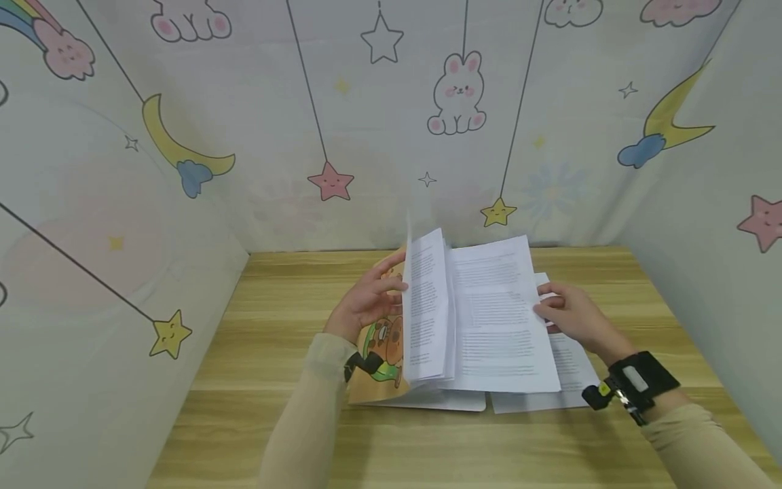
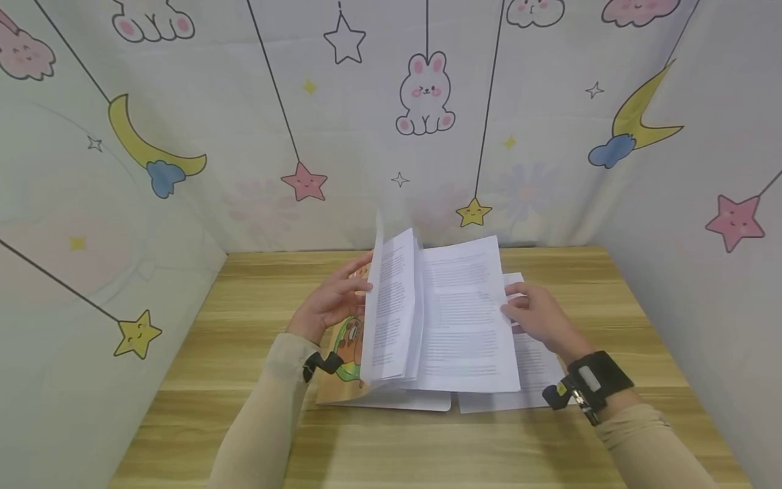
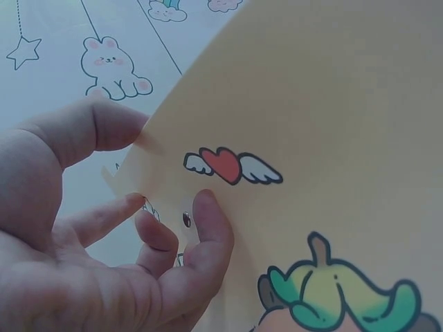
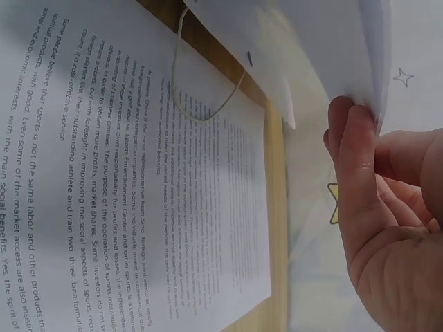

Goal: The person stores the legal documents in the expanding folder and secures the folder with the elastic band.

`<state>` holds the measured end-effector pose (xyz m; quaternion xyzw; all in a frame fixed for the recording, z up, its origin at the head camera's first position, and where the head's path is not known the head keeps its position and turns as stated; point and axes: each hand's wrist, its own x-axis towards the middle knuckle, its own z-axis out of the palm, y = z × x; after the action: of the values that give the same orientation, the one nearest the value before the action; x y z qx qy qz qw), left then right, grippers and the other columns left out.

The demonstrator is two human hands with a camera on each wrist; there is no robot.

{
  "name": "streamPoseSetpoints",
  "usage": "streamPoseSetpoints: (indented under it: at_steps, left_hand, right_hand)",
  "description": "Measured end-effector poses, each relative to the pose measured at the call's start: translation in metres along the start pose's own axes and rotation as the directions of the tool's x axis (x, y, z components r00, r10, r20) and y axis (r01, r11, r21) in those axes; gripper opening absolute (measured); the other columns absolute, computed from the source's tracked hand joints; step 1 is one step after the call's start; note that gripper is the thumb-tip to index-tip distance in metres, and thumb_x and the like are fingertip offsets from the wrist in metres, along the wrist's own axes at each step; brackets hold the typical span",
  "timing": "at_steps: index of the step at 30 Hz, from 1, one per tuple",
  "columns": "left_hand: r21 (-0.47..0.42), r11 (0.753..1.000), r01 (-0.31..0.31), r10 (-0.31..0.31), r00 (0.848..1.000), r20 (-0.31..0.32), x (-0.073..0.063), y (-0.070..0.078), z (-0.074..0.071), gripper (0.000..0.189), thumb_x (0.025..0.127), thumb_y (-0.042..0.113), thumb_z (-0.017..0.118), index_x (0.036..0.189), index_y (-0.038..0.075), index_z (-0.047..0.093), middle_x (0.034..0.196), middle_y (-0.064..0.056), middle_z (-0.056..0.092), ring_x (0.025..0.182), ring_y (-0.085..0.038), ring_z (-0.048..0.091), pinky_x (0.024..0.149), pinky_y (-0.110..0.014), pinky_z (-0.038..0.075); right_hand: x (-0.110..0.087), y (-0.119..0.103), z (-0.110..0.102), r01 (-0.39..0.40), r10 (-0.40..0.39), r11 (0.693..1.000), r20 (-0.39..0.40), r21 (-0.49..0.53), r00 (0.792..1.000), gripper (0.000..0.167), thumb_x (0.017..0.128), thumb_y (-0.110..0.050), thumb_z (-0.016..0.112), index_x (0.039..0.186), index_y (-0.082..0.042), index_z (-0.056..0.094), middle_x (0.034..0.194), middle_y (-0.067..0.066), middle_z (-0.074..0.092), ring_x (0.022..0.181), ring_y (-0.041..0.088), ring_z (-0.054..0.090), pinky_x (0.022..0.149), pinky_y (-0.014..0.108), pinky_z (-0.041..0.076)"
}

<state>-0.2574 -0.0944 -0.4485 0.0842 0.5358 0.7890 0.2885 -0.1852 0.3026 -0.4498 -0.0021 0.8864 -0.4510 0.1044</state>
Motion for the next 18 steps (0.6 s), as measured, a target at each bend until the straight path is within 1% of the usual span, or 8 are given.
streamPoseSetpoints:
  at_steps: [4,11,18]
  left_hand:
    - [-0.002,1.0,0.002,-0.002,1.0,0.002,0.0,0.0,0.0,0.08,0.096,-0.005,0.056,0.166,0.023,0.031,0.159,-0.028,0.034,0.114,-0.042,0.051,0.082,-0.042,0.052]
    - [0.005,1.0,0.0,0.0,1.0,0.005,0.002,-0.001,0.0,0.081,0.096,-0.005,0.057,0.167,0.024,0.03,0.158,-0.028,0.035,0.115,-0.042,0.051,0.083,-0.042,0.052]
    - [-0.004,1.0,-0.001,0.001,1.0,0.0,0.002,-0.001,0.0,0.079,0.097,-0.006,0.055,0.166,0.024,0.032,0.156,-0.029,0.036,0.112,-0.041,0.052,0.081,-0.041,0.052]
  right_hand:
    - [0.002,-0.002,0.002,0.017,-0.017,1.0,0.007,0.025,1.0,0.045,0.106,-0.011,0.061,0.146,0.004,0.048,0.122,0.027,0.07,0.094,0.028,0.074,0.079,0.041,0.063]
    - [0.006,-0.008,0.008,0.035,-0.037,0.997,0.022,0.071,0.999,0.048,0.104,-0.01,0.062,0.146,0.007,0.047,0.122,0.029,0.07,0.097,0.029,0.074,0.079,0.041,0.063]
    - [0.01,-0.012,0.013,0.029,-0.032,0.997,0.038,0.072,0.999,0.048,0.104,-0.011,0.063,0.147,0.005,0.047,0.122,0.028,0.07,0.097,0.029,0.075,0.079,0.039,0.063]
